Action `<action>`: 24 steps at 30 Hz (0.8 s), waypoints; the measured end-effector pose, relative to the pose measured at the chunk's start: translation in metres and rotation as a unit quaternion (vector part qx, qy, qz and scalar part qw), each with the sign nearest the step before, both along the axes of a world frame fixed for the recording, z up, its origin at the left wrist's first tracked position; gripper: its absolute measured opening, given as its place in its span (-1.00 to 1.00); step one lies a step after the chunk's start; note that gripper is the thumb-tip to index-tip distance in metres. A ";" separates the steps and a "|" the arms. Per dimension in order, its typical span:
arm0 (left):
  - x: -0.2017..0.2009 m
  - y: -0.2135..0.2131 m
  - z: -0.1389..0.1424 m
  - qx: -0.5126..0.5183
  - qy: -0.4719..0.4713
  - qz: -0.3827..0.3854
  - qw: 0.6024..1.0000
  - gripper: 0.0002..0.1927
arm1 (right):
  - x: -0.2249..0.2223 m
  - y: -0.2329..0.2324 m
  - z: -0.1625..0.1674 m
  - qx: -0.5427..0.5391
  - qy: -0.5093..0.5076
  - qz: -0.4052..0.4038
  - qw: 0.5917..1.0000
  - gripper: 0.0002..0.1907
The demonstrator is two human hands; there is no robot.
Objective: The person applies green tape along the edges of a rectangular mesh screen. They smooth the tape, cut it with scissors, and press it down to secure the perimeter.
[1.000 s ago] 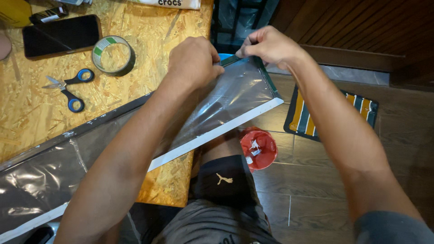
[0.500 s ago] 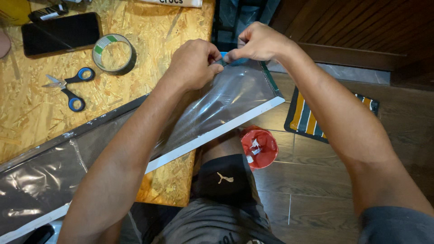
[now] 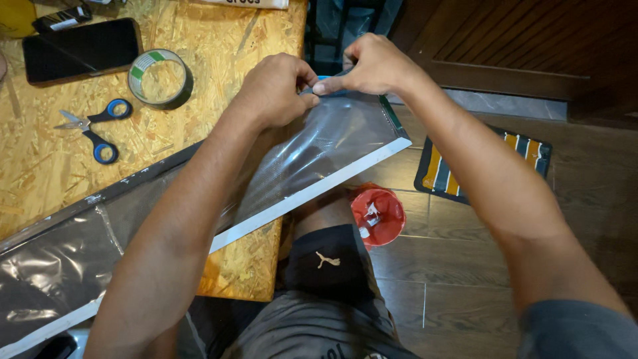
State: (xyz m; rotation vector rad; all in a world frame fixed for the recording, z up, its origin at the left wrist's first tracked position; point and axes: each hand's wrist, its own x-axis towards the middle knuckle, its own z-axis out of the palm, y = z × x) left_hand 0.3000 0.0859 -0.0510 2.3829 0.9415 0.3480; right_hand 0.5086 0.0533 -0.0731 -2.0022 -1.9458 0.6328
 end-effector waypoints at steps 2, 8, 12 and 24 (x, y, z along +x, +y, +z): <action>-0.001 -0.001 -0.003 0.005 -0.011 0.000 1.000 -0.69 | 0.001 -0.005 -0.002 0.069 0.087 0.033 0.993 -0.35; -0.047 -0.042 0.019 0.150 -0.149 0.028 0.977 -0.80 | 0.028 -0.053 0.005 0.275 0.232 0.023 0.933 -0.80; -0.149 -0.116 0.044 0.166 -0.154 0.132 0.965 -0.77 | 0.059 -0.111 -0.010 0.250 0.461 -0.200 0.828 -0.64; -0.448 -0.339 -0.060 0.023 -0.379 0.615 0.691 -0.78 | 0.030 -0.149 -0.026 -0.302 0.464 0.260 0.791 -0.75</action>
